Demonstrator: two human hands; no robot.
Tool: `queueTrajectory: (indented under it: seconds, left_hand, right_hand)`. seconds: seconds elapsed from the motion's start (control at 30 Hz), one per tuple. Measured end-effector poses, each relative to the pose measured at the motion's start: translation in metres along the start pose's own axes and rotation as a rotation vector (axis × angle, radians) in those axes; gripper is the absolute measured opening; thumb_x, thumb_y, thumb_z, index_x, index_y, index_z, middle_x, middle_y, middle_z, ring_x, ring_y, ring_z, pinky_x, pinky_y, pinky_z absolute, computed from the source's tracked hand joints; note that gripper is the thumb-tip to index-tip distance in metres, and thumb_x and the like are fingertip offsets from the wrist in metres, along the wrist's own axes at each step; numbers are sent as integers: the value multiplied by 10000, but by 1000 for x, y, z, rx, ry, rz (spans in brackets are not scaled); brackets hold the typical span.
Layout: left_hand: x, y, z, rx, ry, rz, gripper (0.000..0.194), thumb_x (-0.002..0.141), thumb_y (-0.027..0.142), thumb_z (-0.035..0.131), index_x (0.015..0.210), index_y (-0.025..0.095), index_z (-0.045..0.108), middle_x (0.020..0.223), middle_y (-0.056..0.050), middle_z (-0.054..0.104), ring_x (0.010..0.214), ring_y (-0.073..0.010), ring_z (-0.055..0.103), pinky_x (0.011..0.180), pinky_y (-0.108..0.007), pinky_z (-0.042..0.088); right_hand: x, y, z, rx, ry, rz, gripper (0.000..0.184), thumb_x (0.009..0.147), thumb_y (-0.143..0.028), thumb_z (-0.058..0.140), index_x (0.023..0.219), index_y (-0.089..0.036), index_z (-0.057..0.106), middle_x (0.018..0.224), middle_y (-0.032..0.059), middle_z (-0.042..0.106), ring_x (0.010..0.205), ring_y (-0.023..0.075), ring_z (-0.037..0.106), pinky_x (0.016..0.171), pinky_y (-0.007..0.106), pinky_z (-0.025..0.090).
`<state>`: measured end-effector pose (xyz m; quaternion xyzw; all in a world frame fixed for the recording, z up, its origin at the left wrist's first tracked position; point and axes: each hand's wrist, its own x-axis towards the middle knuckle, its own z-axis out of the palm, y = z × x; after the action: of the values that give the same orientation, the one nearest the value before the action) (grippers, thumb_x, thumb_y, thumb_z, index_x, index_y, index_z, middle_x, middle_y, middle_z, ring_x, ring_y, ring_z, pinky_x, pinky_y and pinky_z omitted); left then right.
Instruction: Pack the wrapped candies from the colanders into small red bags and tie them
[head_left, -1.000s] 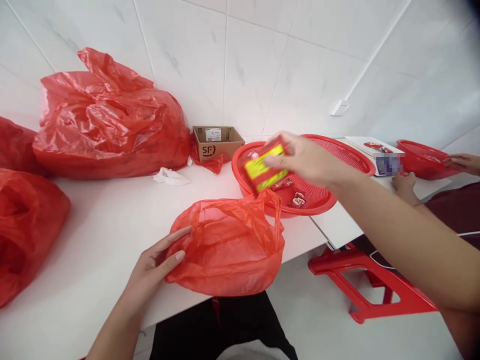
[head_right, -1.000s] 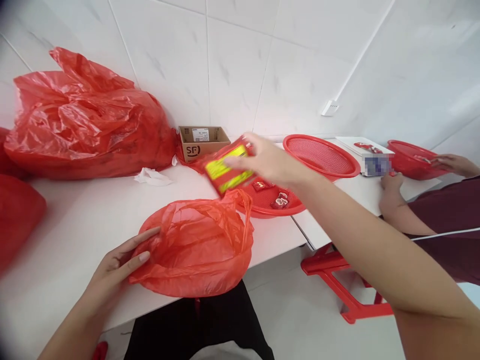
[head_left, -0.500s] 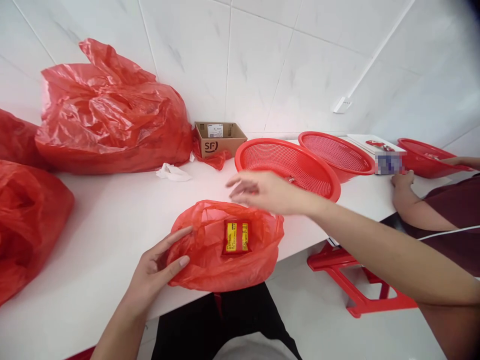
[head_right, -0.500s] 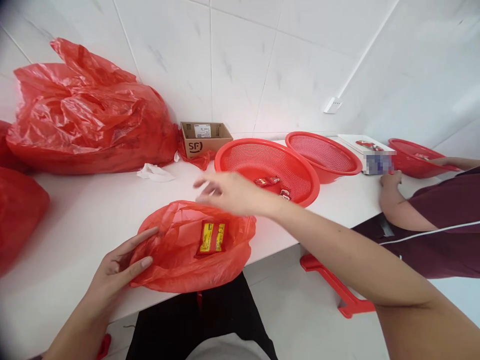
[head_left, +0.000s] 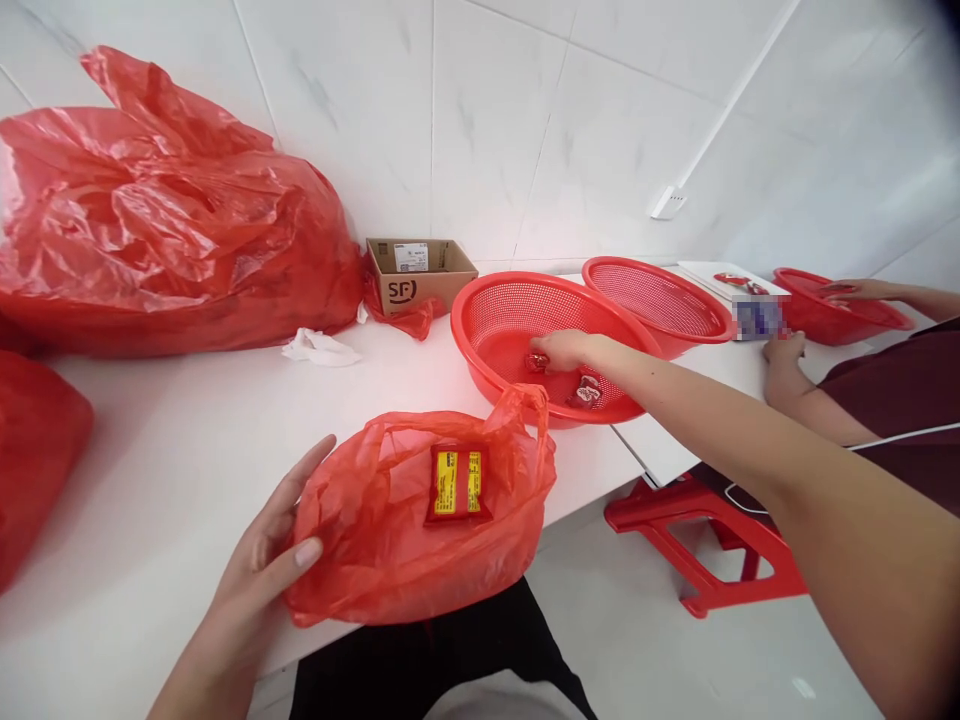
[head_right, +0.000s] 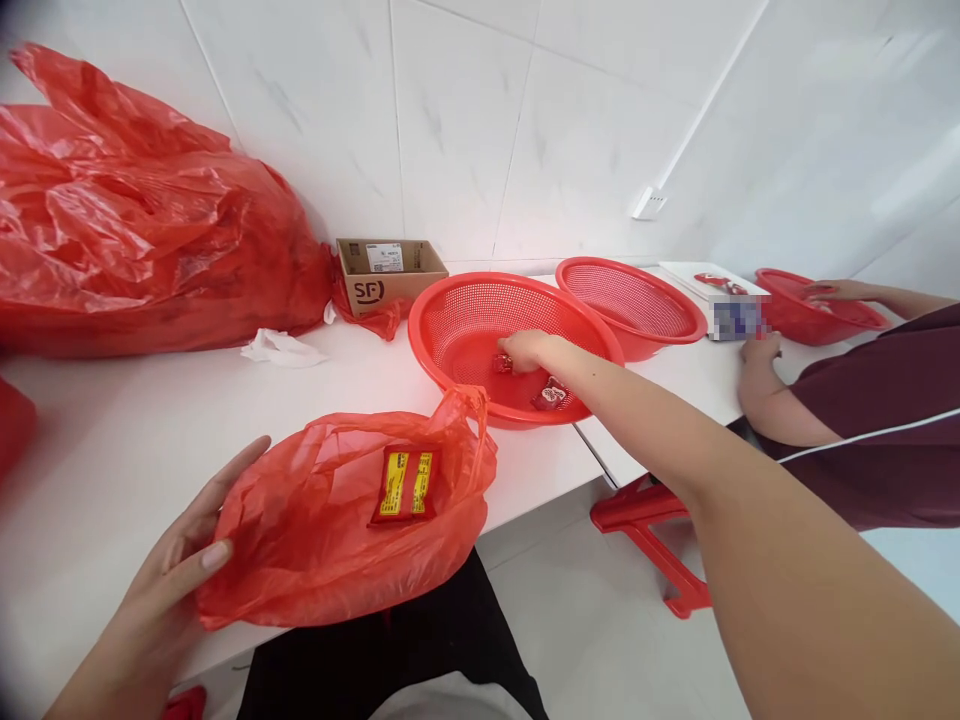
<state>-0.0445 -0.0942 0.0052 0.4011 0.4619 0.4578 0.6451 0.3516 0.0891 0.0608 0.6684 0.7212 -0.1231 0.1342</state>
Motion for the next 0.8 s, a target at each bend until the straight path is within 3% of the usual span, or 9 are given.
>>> queueTrajectory:
  seconds: [0.13, 0.23, 0.3, 0.4, 0.5, 0.57, 0.67, 0.73, 0.8]
  left_hand:
    - [1, -1, -1, -83, -9, 23, 825, 664, 503, 771, 1423, 348, 486, 1471, -13, 517, 1279, -289, 540, 903, -255, 554]
    - [0, 1, 2, -117, -13, 66, 755, 728, 420, 743, 1429, 335, 477, 1441, -4, 543, 1250, -241, 561, 897, -189, 531]
    - [-2, 2, 4, -107, 6, 100, 712, 754, 359, 734, 1422, 335, 486, 1404, -3, 573, 1197, -217, 597, 882, -167, 530]
    - [-3, 3, 5, -79, 63, 127, 692, 747, 309, 752, 1395, 352, 513, 1400, 9, 577, 1172, -211, 608, 855, -165, 544]
    - [-1, 0, 2, -40, 92, 149, 702, 713, 299, 787, 1366, 371, 539, 1419, 25, 567, 1205, -221, 586, 868, -180, 546]
    - [1, -3, -2, -23, 90, 170, 708, 688, 303, 808, 1347, 377, 560, 1426, 26, 566, 1193, -224, 597, 856, -187, 551]
    - [2, -6, -4, -26, 88, 199, 705, 673, 298, 820, 1332, 368, 580, 1415, 5, 577, 1130, -221, 637, 815, -195, 566]
    - [2, -7, -4, -32, 96, 206, 691, 681, 288, 818, 1329, 353, 587, 1407, -6, 581, 1104, -205, 643, 812, -179, 562]
    - [1, -6, -4, -24, 110, 205, 684, 688, 286, 815, 1332, 341, 588, 1400, -8, 584, 1098, -190, 632, 815, -153, 550]
  right_hand:
    - [-21, -19, -30, 148, 85, -107, 361, 793, -304, 679, 1136, -206, 619, 1092, 89, 693, 948, 234, 658, 765, 306, 493]
    - [-57, -60, -46, 596, 218, -395, 398, 895, -394, 573, 1251, -220, 534, 1126, 71, 684, 888, 176, 669, 745, 291, 532]
    - [-85, -98, -42, 729, 147, -579, 383, 858, -394, 628, 1202, -234, 575, 1085, 48, 698, 852, 172, 670, 721, 296, 543]
    - [-115, -153, -17, 542, -8, -689, 345, 797, -385, 705, 1116, -267, 648, 1073, 21, 708, 888, 211, 673, 746, 335, 545]
    - [-117, -178, 1, 445, 172, -712, 309, 853, -300, 639, 1161, -271, 645, 1178, 31, 690, 1020, 237, 654, 851, 363, 518]
    - [-105, -167, -5, 473, 333, -692, 277, 899, -268, 567, 1165, -239, 640, 1198, 36, 685, 1008, 209, 651, 872, 359, 500]
    - [-77, -118, -29, 374, 545, -493, 260, 915, -281, 525, 1139, -218, 642, 1151, 40, 697, 980, 202, 645, 851, 354, 482]
    - [-59, -74, -38, 171, 461, -242, 327, 884, -308, 579, 1196, -217, 617, 1189, 68, 675, 1031, 236, 631, 855, 358, 470]
    - [-48, -34, -32, -9, 97, 36, 514, 809, -346, 677, 1285, -190, 561, 1231, 131, 642, 1029, 262, 626, 811, 348, 472]
